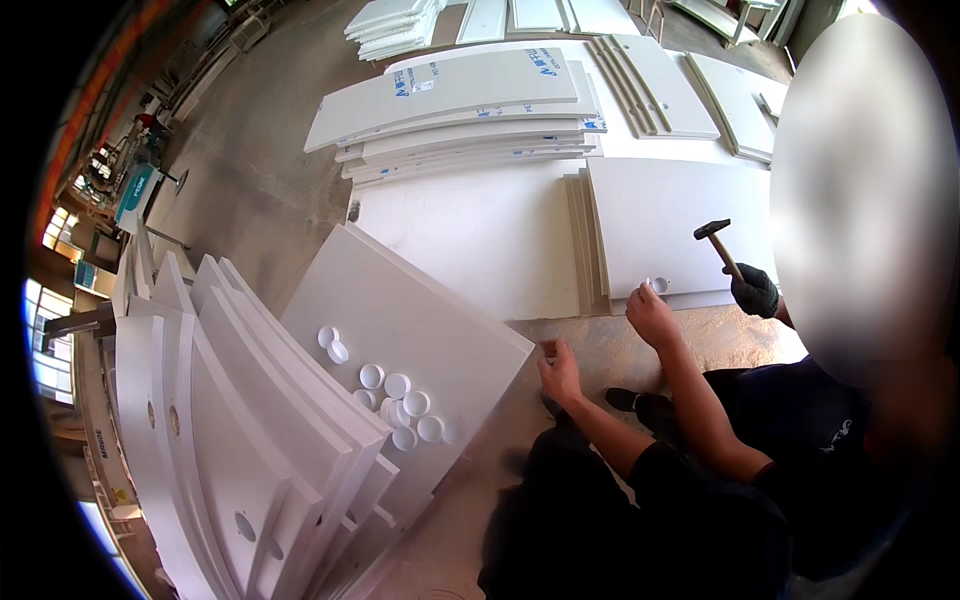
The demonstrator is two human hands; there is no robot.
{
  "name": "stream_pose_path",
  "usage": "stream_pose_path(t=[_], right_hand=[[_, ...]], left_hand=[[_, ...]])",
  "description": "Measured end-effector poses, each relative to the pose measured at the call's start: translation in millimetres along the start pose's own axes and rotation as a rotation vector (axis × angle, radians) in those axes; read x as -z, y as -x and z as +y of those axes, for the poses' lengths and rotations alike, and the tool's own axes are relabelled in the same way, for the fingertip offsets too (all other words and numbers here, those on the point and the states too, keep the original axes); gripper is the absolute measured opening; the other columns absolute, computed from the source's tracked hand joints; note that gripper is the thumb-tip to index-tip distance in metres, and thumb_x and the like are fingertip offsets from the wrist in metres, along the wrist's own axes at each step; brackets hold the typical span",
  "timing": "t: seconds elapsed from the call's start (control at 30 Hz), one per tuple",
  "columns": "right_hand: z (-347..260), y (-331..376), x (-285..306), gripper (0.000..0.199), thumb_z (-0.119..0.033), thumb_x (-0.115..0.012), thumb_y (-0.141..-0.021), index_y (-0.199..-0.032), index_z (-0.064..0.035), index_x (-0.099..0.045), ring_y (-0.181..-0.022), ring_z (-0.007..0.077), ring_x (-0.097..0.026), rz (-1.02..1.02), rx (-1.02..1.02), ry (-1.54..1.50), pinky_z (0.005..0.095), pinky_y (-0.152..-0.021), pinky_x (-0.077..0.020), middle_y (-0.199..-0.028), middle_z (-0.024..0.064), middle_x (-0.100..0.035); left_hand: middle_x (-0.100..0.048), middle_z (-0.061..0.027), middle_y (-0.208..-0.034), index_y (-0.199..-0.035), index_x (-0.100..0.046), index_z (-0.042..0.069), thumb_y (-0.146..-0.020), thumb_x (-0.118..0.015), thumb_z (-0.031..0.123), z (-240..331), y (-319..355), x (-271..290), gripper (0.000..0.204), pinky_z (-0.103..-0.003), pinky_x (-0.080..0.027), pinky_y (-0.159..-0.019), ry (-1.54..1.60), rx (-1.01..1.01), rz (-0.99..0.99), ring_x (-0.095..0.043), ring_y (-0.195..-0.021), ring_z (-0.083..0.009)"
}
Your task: The person applies adhesive to white panels using a caulking gun and places small white circular caps into pre-drilled holes. They stack the prepared panels on a workbench in a workshop environment.
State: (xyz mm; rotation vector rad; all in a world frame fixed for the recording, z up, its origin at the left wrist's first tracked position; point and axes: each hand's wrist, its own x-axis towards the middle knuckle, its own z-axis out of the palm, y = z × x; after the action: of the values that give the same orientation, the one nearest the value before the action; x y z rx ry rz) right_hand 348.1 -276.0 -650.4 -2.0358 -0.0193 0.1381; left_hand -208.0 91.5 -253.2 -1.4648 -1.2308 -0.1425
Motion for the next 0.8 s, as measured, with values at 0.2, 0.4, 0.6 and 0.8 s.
stream_pose_path(t=[0.2, 0.4, 0.6, 0.8], right_hand=[[-11.5, -80.9, -54.3, 0.051, -0.009, -0.068, -0.083, -0.132, -0.0028, -0.056, -0.115, 0.0348, -0.06, -0.168, 0.025, 0.047, 0.0417, -0.1, -0.0504, -0.13, 0.0194, -0.058], [-40.1, -132.8, -80.8, 0.058, -0.024, -0.065, -0.088, -0.142, -0.0084, -0.051, -0.137, 0.0448, -0.042, -0.392, 0.199, 0.596, 0.0575, -0.107, -0.0424, -0.155, 0.0247, -0.039], [25.8, -129.9, -104.6, 0.045, -0.026, -0.057, -0.095, -0.138, -0.0125, -0.056, -0.133, 0.0418, -0.045, -0.511, 0.41, 0.66, 0.0525, -0.097, -0.051, -0.151, 0.0229, -0.042], [-15.1, -88.1, -97.0, 0.041, -0.026, -0.057, -0.095, -0.133, -0.0093, -0.058, -0.127, 0.0407, -0.05, -0.473, 0.623, 0.514, 0.051, -0.095, -0.0515, -0.142, 0.0229, -0.048]], left_hand=[[-0.063, -0.0259, -0.128, -0.124, -0.064, -0.007, -0.106, -0.049, 0.024, -46.4, 6.9, -20.1, 0.039, -0.062, -0.047, -0.103, -0.314, -0.227, 0.1, -0.059, -0.121, -0.0469], [-0.057, -0.024, -0.129, -0.136, -0.055, -0.004, -0.103, -0.05, 0.019, 31.0, -39.4, 112.0, 0.04, -0.048, -0.045, -0.103, 0.744, 0.243, 0.114, -0.055, -0.118, -0.0409], [-0.059, -0.0257, -0.121, -0.126, -0.059, -0.007, -0.1, -0.056, 0.023, 38.1, -49.0, 143.3, 0.04, -0.05, -0.043, -0.098, 0.729, 0.305, 0.15, -0.055, -0.111, -0.0417], [-0.056, -0.0244, -0.126, -0.127, -0.057, -0.002, -0.083, -0.067, 0.017, 40.8, -54.7, 152.1, 0.049, -0.054, -0.039, -0.104, 0.936, 0.358, 0.218, -0.051, -0.118, -0.0445]])
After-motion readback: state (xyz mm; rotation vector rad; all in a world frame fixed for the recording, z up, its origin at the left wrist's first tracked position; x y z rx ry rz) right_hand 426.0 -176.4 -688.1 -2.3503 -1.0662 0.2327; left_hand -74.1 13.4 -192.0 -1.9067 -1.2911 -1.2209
